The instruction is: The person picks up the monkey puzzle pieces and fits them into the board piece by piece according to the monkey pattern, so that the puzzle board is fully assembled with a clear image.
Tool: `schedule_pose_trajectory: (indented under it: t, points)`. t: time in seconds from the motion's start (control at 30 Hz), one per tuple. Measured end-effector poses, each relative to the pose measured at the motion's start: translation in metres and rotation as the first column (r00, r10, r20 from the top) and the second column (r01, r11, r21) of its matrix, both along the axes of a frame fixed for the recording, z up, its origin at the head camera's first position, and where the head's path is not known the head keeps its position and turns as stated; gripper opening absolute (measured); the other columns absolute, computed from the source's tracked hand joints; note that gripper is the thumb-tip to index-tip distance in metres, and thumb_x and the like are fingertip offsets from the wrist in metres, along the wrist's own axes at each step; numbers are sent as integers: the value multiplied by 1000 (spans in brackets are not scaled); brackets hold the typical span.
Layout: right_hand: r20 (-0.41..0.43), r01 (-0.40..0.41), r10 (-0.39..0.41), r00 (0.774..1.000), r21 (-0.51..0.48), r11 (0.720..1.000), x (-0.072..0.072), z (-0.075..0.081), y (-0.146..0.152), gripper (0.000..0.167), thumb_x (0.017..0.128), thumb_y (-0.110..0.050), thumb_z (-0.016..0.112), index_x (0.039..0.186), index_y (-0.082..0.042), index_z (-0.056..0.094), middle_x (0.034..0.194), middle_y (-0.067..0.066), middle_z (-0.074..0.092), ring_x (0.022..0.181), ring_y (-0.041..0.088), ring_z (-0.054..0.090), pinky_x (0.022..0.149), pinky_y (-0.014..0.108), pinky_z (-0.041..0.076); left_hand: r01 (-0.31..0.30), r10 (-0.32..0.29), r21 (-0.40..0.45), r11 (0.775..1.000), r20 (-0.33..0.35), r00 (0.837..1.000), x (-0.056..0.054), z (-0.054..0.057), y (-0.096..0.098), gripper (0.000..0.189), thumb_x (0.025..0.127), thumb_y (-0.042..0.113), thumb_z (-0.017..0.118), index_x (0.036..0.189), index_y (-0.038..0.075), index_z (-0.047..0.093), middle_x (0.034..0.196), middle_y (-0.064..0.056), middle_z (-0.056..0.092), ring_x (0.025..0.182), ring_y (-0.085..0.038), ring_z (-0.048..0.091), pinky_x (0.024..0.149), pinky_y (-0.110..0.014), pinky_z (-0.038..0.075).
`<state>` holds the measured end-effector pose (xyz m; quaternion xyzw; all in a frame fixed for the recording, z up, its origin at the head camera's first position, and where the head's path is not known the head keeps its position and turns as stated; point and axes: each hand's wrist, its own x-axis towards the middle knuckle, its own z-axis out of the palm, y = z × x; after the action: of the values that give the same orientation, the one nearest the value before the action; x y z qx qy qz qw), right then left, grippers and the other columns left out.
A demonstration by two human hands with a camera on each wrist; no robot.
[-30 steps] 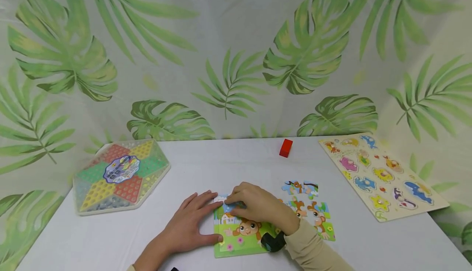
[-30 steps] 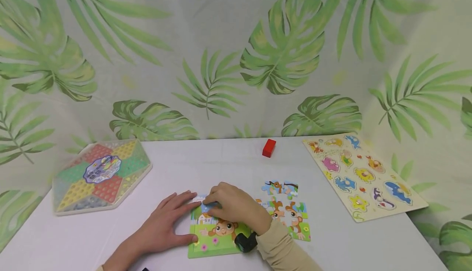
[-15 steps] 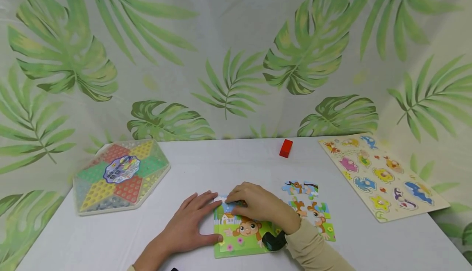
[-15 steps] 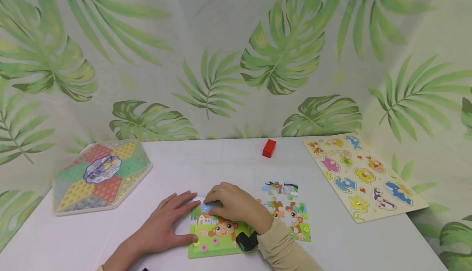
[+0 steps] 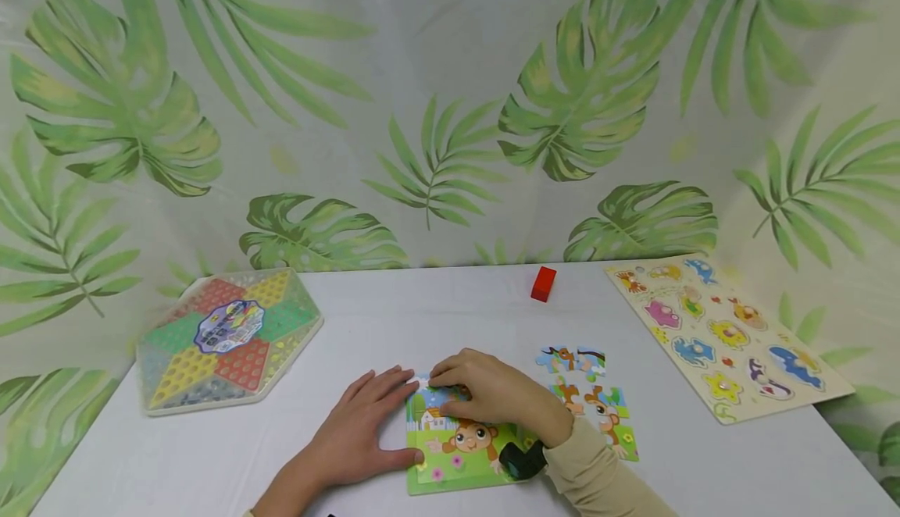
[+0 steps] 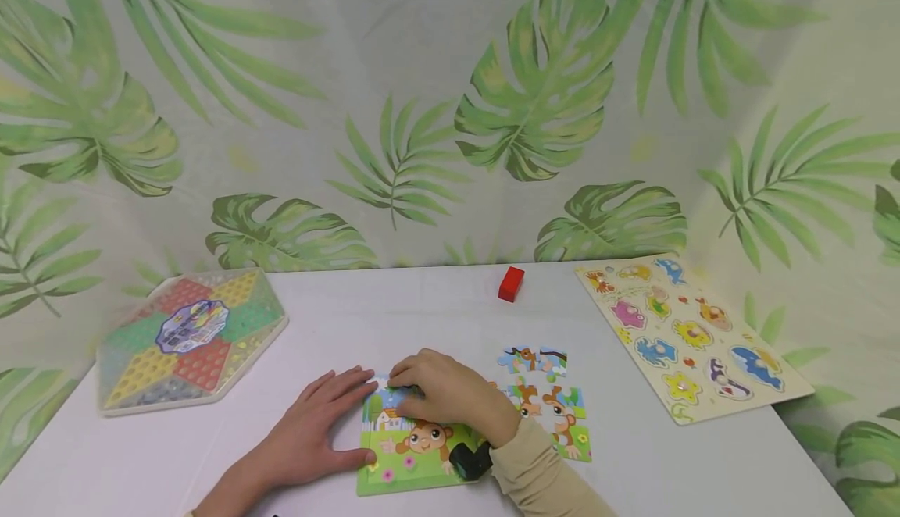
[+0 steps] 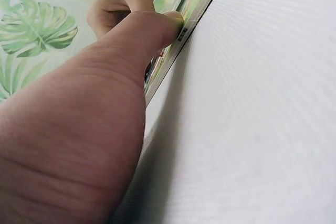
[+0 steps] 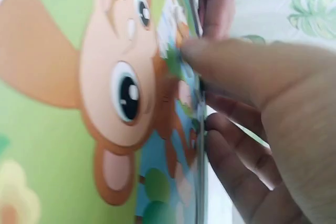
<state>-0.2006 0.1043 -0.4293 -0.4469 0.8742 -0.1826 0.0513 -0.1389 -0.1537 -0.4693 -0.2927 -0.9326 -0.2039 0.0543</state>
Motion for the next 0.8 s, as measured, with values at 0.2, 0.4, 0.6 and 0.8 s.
schedule_pose_trajectory:
  t: [0.2,0.4,0.6,0.8]
  points:
    - [8,-20,20,1000,27,999,-1,2,2,36,99,-30,70,130,-12,72,136,-1,67,123,17,60,105,33,52,2,-2,-4,1000,-9,1000,0,1,0,88,85,77,64,147,15,57,158,0,49,150,-23,40,124,-55,29]
    - [32,-54,52,998,47,997,-1,6,3,38,100,-29,70,134,-12,69,139,0,65,126,17,59,107,32,51,1,-2,-12,1000,-32,999,0,0,-1,88,85,77,64,147,15,58,157,1,49,150,-22,40,124,-54,29]
    - [51,-75,73,996,37,996,-1,11,6,36,101,-28,68,134,-14,69,139,1,64,128,19,59,109,35,51,6,-7,-4,1000,-41,999,-1,-1,-1,87,85,76,65,147,15,58,157,1,50,149,-23,41,124,-53,29]
    - [64,-69,68,996,14,998,-3,19,12,35,101,-26,67,135,-15,69,140,0,64,130,19,59,110,37,50,4,-4,2,1000,-33,999,0,-2,-1,88,84,76,65,147,15,58,158,0,49,150,-23,40,124,-53,28]
